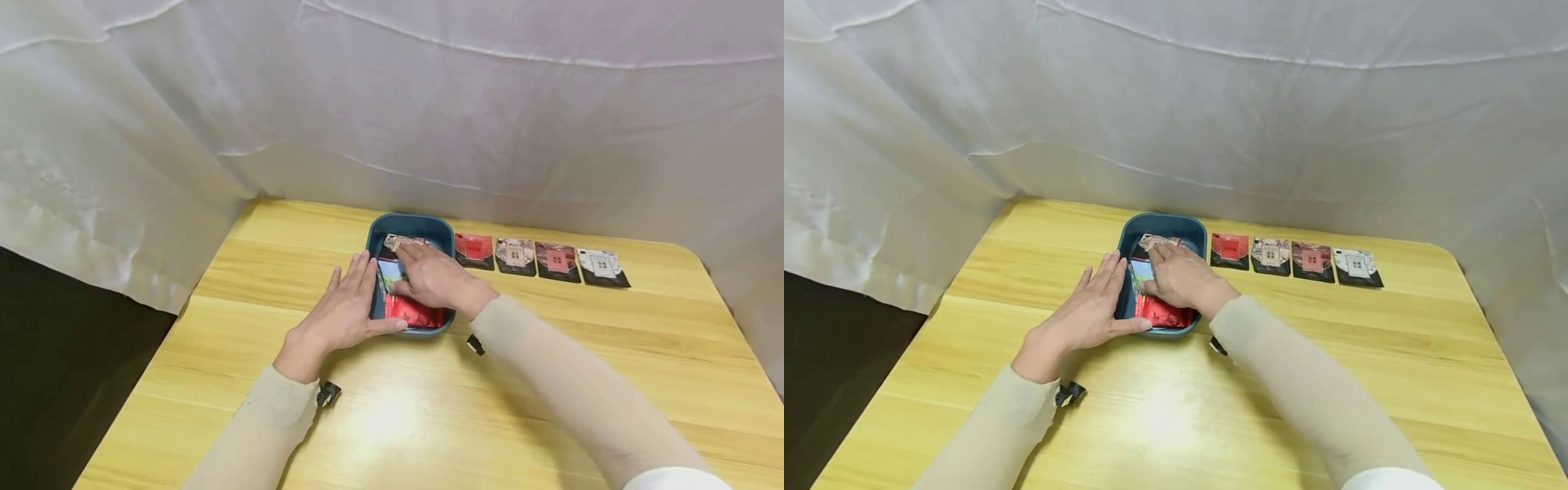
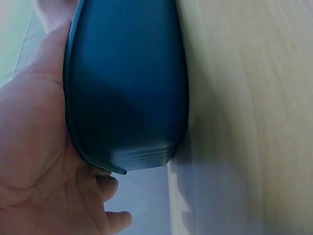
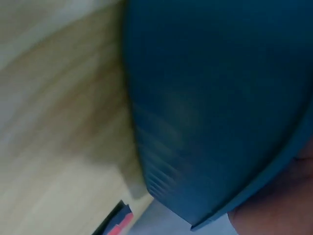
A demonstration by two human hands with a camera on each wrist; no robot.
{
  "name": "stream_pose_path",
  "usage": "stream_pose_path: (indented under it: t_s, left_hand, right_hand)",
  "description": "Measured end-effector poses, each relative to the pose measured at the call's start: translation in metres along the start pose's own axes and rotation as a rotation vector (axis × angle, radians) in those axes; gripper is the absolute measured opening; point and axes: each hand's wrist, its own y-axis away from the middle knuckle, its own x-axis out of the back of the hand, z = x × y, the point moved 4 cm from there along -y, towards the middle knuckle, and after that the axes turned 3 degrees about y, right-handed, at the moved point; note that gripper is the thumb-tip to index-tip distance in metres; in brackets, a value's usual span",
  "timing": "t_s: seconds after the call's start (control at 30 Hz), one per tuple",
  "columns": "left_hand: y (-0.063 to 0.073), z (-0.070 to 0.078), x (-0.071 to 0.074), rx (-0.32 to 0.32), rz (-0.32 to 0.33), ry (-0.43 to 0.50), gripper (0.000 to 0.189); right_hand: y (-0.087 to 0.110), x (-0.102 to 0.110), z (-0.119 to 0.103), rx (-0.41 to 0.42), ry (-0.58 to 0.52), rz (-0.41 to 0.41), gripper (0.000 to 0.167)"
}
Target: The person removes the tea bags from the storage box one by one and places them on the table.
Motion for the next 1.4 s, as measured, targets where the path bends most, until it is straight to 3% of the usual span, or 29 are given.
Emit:
stream_pose_path:
  t_s: [0.23, 0.5, 0.8, 0.97, 1.07, 1.27, 1.4]
  left_hand:
    - [0.001, 0.0, -0.002, 0.002, -0.003, -0.024, 0.134]
    - [0.0, 0.001, -0.002, -0.001, 0.006, -0.007, 0.134]
    - [0.001, 0.0, -0.002, 0.005, 0.001, 0.032, 0.137]
    - [0.0, 0.0, -0.001, 0.008, -0.007, 0.05, 0.136]
    - [0.0, 0.0, -0.001, 0.013, -0.008, 0.057, 0.136]
    - [0.0, 0.0, -0.003, 0.019, -0.009, 0.074, 0.137]
    - [0.0, 0.001, -0.003, 0.015, -0.005, 0.072, 0.136]
  right_hand:
    - [0.012, -0.007, -0.002, 0.021, 0.024, -0.064, 0.08]
    - [0.027, -0.006, -0.002, 0.074, 0.014, -0.045, 0.074]
    - [0.041, -0.003, -0.01, 0.204, -0.109, -0.049, 0.045]
    - [0.04, 0.014, -0.007, 0.198, -0.157, -0.016, 0.037]
    - [0.034, 0.025, 0.002, 0.119, -0.129, 0.002, 0.047]
    - [0.019, 0.026, 0.014, 0.002, -0.093, -0.041, 0.091]
    - [0.011, 0.018, 0.012, -0.021, -0.065, -0.065, 0.096]
